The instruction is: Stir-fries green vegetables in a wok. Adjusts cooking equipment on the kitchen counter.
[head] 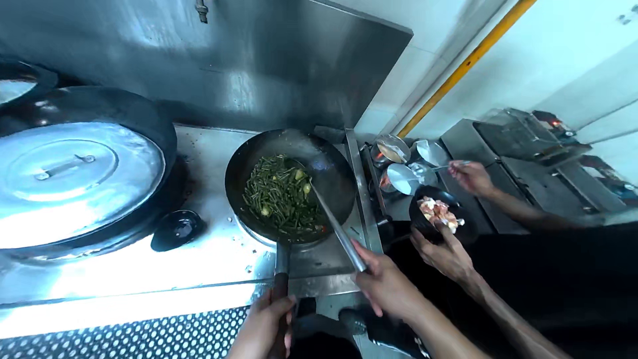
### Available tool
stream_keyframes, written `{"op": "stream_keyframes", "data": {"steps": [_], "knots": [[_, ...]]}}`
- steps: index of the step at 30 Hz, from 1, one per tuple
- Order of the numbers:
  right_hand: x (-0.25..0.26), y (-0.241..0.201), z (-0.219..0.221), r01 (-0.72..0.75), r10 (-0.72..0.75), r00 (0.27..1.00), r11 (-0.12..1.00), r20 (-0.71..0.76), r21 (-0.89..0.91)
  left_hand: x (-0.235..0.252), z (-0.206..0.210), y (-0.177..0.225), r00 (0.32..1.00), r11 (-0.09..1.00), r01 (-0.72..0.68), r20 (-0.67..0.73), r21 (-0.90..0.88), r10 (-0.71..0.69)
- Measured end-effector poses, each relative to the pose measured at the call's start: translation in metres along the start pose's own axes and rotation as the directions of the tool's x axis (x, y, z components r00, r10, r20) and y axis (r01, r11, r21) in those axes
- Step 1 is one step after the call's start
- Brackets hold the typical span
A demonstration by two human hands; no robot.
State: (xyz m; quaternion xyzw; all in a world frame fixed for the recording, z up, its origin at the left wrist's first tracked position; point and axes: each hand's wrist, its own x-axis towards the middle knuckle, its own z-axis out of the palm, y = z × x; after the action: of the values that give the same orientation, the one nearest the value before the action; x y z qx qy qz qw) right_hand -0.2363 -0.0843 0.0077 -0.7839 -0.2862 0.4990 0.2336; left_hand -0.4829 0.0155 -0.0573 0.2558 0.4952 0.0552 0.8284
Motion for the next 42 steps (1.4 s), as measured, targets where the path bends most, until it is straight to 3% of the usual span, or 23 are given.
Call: {"op": "stream_keyframes", "data": {"steps": [4, 8, 10, 11, 14, 16, 17, 22, 26, 29, 31, 37, 40, 42], "knots": [[0.044, -0.007, -0.044, 0.016, -0.068, 0.989, 0.931, -0.129, -0.365, 0.005, 0.001, -0.005, 0.999, 1.000, -0.018, -0.046, -0.019, 0.017], [0.101, 0.013, -0.078, 0.035, -0.114, 0.975, 0.927, -0.191, -0.373, -0.012, 0.016, -0.001, 0.995, 0.999, -0.041, -0.096, -0.025, 0.039], [0.111, 0.027, -0.071, 0.013, -0.032, 0.990, 0.991, -0.136, -0.136, -0.015, 0.021, -0.002, 0.995, 0.999, -0.040, -0.095, -0.020, 0.038], [0.109, 0.033, -0.060, -0.014, 0.019, 0.998, 0.996, -0.068, 0.084, -0.011, 0.019, -0.003, 0.995, 0.999, -0.033, -0.094, -0.003, 0.033], [0.093, 0.043, -0.019, -0.171, 0.058, 0.979, 0.755, 0.196, 0.633, 0.000, 0.017, -0.005, 0.991, 0.999, -0.017, -0.129, 0.037, 0.022], [0.084, 0.043, -0.010, -0.225, -0.014, 0.954, 0.627, 0.301, 0.745, -0.012, 0.030, 0.001, 0.994, 0.996, -0.015, -0.106, 0.084, 0.024], [0.076, 0.046, -0.008, -0.237, -0.031, 0.945, 0.624, 0.327, 0.745, -0.015, 0.029, -0.001, 0.996, 0.996, -0.006, -0.086, 0.094, 0.014], [0.028, 0.025, -0.005, -0.068, 0.002, 0.986, 0.916, 0.166, 0.396, 0.006, -0.012, 0.009, 0.997, 0.992, 0.001, -0.078, 0.125, 0.009], [-0.019, -0.016, 0.002, -0.062, 0.063, 0.998, 0.996, 0.012, -0.063, -0.006, -0.024, 0.022, 0.999, 0.988, 0.047, 0.016, 0.149, -0.050], [-0.047, -0.053, 0.011, -0.124, 0.098, 0.991, 0.923, -0.091, -0.364, 0.014, -0.052, 0.027, 0.999, 0.993, 0.045, 0.022, 0.107, -0.048], [-0.069, -0.073, 0.015, -0.184, 0.107, 0.979, 0.834, -0.173, -0.521, 0.003, -0.054, 0.033, 0.995, 0.994, 0.070, 0.069, 0.080, -0.076], [-0.120, -0.085, 0.018, -0.135, -0.140, 0.957, 0.564, -0.256, -0.815, 0.011, -0.076, 0.042, 0.987, 0.993, 0.100, 0.124, 0.064, -0.107], [-0.120, -0.078, 0.027, -0.165, -0.112, 0.963, 0.477, -0.246, -0.863, 0.006, -0.083, 0.049, 0.984, 0.993, 0.101, 0.144, 0.055, -0.108], [-0.100, -0.081, 0.045, -0.268, 0.060, 0.961, 0.450, -0.271, -0.852, 0.009, -0.085, 0.049, 0.982, 0.992, 0.097, 0.153, 0.087, -0.109]]}}
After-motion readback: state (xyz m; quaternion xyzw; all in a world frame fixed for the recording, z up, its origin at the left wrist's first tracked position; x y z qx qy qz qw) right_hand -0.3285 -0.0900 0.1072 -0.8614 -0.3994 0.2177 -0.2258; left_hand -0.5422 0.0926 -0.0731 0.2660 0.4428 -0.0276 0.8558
